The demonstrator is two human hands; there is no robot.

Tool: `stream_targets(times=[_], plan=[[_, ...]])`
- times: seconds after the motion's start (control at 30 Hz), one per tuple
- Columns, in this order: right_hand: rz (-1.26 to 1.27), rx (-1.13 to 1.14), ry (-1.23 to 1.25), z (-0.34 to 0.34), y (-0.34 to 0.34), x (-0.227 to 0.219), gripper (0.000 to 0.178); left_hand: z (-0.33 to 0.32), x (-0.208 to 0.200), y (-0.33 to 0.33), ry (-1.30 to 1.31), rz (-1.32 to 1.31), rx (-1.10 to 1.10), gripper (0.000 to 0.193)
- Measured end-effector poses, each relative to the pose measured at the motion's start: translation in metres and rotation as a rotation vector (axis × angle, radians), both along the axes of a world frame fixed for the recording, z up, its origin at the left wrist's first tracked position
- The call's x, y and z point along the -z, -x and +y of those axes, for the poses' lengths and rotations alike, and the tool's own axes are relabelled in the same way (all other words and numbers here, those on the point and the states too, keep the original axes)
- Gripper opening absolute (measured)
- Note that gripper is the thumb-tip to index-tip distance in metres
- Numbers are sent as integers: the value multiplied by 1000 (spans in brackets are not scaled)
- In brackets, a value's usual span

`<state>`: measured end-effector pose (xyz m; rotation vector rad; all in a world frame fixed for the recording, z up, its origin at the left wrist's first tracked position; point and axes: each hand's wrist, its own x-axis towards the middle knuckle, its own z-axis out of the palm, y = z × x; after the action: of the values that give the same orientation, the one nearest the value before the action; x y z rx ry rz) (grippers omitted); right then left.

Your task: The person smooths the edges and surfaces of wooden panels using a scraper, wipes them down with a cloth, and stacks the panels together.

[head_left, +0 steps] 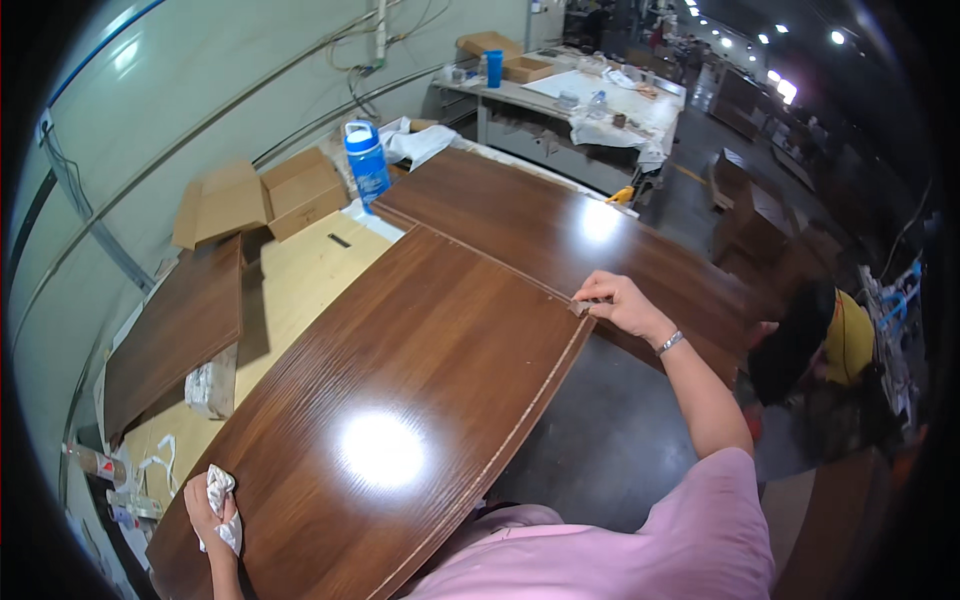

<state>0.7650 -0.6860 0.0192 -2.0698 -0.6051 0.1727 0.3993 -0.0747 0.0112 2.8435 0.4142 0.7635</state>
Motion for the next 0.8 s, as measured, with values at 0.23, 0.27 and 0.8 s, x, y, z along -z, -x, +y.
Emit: stream_targets(times=[0.23, 0.27, 0.8], plan=[[-148, 142, 142, -50, 73, -15, 25, -11, -7, -2, -20, -3, -19, 39], [-88, 219, 71, -47, 84, -21, 24, -14, -8, -2, -36, -14, -27, 39], [540, -879, -749, 244, 221, -61, 30, -186, -77, 8, 1559, 202, 569, 23]])
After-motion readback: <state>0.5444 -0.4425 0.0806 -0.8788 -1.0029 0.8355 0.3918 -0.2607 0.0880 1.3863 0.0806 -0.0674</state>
